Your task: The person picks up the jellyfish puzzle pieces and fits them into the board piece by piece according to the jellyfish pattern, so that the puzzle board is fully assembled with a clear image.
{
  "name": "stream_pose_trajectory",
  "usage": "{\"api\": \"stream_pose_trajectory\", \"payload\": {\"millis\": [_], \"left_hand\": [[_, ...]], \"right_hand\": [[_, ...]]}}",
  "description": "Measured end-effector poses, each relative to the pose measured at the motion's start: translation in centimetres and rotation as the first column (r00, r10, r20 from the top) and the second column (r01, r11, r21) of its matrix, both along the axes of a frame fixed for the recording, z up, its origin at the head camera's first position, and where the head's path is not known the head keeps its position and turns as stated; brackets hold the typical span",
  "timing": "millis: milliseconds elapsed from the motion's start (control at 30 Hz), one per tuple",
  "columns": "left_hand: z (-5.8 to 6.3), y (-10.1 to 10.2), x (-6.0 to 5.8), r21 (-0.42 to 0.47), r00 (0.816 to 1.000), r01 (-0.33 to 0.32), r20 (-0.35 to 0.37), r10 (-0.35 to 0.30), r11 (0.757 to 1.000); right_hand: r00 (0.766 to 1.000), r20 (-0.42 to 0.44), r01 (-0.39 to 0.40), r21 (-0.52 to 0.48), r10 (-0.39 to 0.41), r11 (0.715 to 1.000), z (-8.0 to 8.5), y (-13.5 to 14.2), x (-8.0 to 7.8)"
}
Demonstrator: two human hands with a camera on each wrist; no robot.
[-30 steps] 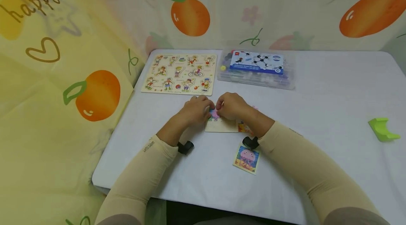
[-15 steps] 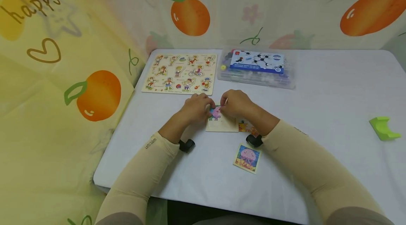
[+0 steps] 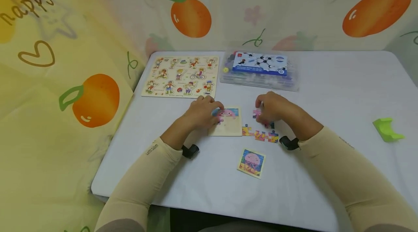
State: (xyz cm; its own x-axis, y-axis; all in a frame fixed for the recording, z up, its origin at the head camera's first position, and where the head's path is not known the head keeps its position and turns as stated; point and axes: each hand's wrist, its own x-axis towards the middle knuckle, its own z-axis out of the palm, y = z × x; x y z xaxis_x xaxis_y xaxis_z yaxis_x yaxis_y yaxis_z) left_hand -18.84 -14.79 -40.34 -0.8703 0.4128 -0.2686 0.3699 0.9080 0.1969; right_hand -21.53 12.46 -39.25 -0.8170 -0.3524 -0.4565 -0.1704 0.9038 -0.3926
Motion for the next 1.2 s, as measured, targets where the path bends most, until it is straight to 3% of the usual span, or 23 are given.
{"api": "stream_pose_trajectory", "payload": {"millis": [167, 333, 467, 567, 633, 867, 1200], "left_hand": [[0.1, -0.1, 0.1, 0.003, 0.999, 0.03, 0.026, -0.03, 1.0], [0.0, -0.2, 0.1, 0.029, 1.0, 0.023, 0.016, -0.023, 0.999], [0.0, 0.2, 0.1, 0.047, 0.999, 0.021, 0.03, -0.022, 0.999], [0.0, 0.4, 0.1, 0.049, 0.998, 0.011, 0.064, -0.014, 0.999], [0.0, 0.4, 0.1, 0.057, 0.996, -0.003, 0.091, -0.002, 0.998], [0.0, -0.1, 0.1, 0.111, 0.991, -0.024, 0.133, 0.009, 0.994], [-0.5, 0.2, 0.0, 0.165, 0.992, -0.039, 0.123, 0.018, 0.986]], "right_hand": [[0.999, -0.033, 0.004, -0.049, -0.005, 0.999, -0.5, -0.3, 0.1], [0.998, -0.052, 0.038, -0.161, -0.047, 0.986, -0.5, -0.9, -0.2], [0.993, -0.066, 0.074, -0.307, -0.099, 0.949, -0.4, -2.6, -0.1], [0.993, -0.025, 0.092, -0.404, -0.112, 0.91, -0.6, -4.5, 0.1], [0.995, 0.007, 0.094, -0.426, -0.1, 0.9, -0.9, -5.7, 0.3], [0.994, 0.035, 0.109, -0.363, -0.103, 0.925, -1.5, -8.5, 0.6], [0.997, -0.015, 0.071, -0.256, -0.078, 0.964, -1.2, -8.9, -0.1]]}}
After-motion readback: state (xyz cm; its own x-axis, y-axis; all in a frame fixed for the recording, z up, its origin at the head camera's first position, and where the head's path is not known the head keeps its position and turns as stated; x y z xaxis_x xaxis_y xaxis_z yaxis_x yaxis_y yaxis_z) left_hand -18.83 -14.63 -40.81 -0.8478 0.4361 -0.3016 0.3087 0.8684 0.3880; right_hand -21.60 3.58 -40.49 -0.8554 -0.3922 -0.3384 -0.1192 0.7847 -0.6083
